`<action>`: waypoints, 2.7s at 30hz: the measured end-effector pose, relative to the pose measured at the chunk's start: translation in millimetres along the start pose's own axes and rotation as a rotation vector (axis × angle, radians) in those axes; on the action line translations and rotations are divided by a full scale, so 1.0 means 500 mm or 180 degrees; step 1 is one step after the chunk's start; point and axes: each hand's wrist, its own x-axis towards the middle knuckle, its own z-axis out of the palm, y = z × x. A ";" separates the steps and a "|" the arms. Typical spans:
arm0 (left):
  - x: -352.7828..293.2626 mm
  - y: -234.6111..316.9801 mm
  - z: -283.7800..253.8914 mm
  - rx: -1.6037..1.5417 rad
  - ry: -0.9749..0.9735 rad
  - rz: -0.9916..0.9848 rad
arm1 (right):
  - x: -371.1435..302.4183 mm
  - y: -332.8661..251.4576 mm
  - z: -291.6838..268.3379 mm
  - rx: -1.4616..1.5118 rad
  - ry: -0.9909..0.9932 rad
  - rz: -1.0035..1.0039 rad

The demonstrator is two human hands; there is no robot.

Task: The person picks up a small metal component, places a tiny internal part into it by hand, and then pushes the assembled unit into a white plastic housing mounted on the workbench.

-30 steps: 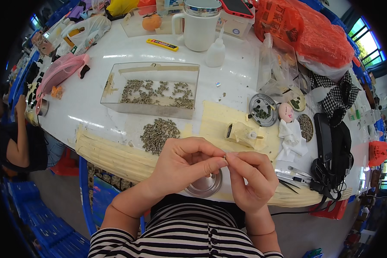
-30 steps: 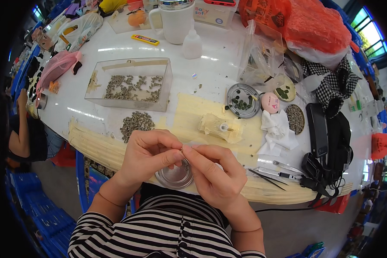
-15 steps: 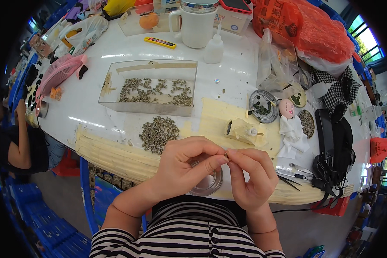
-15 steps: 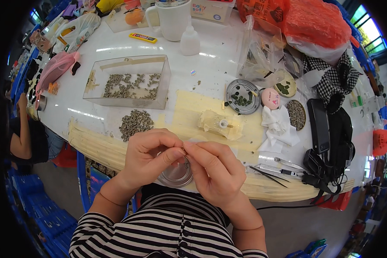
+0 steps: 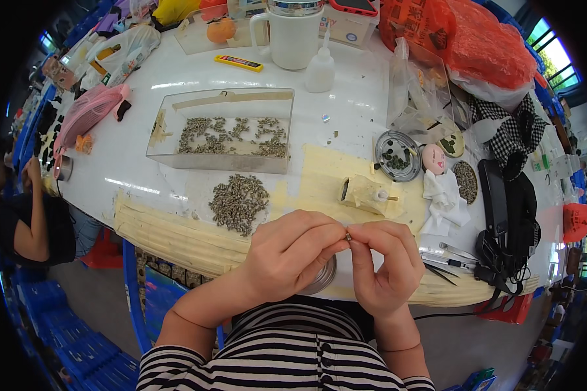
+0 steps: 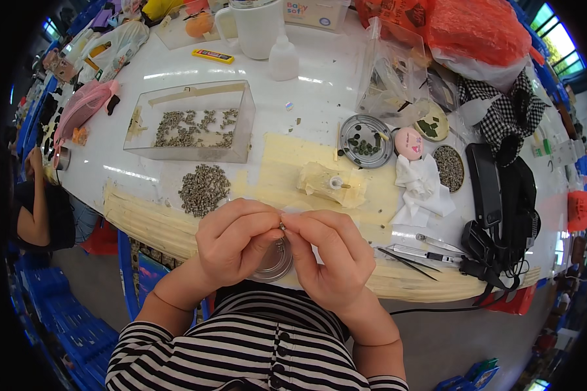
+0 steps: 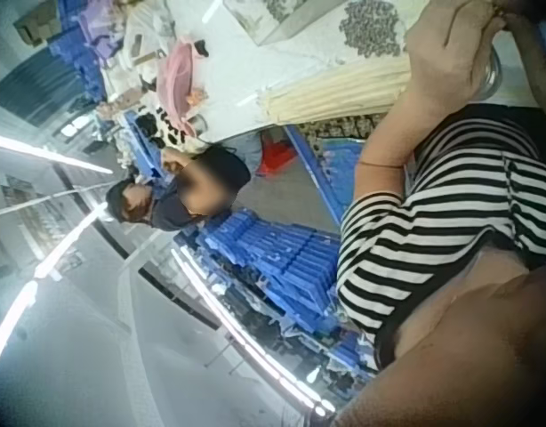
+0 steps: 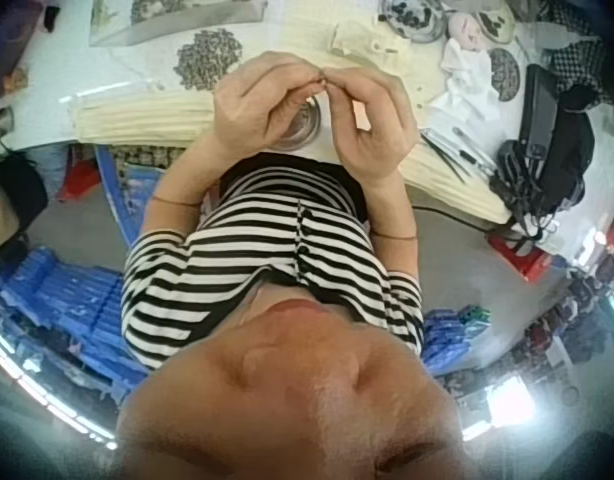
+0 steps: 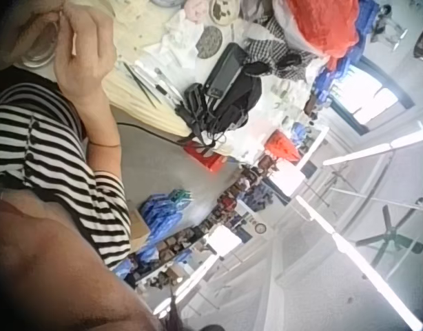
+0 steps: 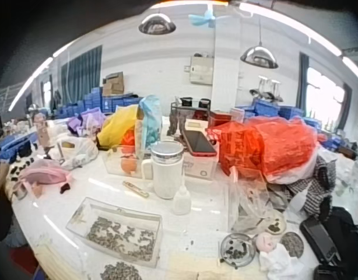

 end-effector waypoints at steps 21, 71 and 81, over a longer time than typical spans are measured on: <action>0.004 0.008 -0.026 -0.1446 -0.0562 -0.1276 | -0.002 0.000 0.001 0.0126 0.0045 -0.0007; 0.001 0.004 -0.026 -0.1396 -0.0259 -0.1081 | -0.006 0.001 0.008 -0.0505 0.0252 -0.0408; -0.009 -0.003 -0.025 -0.1817 0.0037 -0.1525 | -0.010 -0.001 0.013 -0.0188 -0.0002 -0.0317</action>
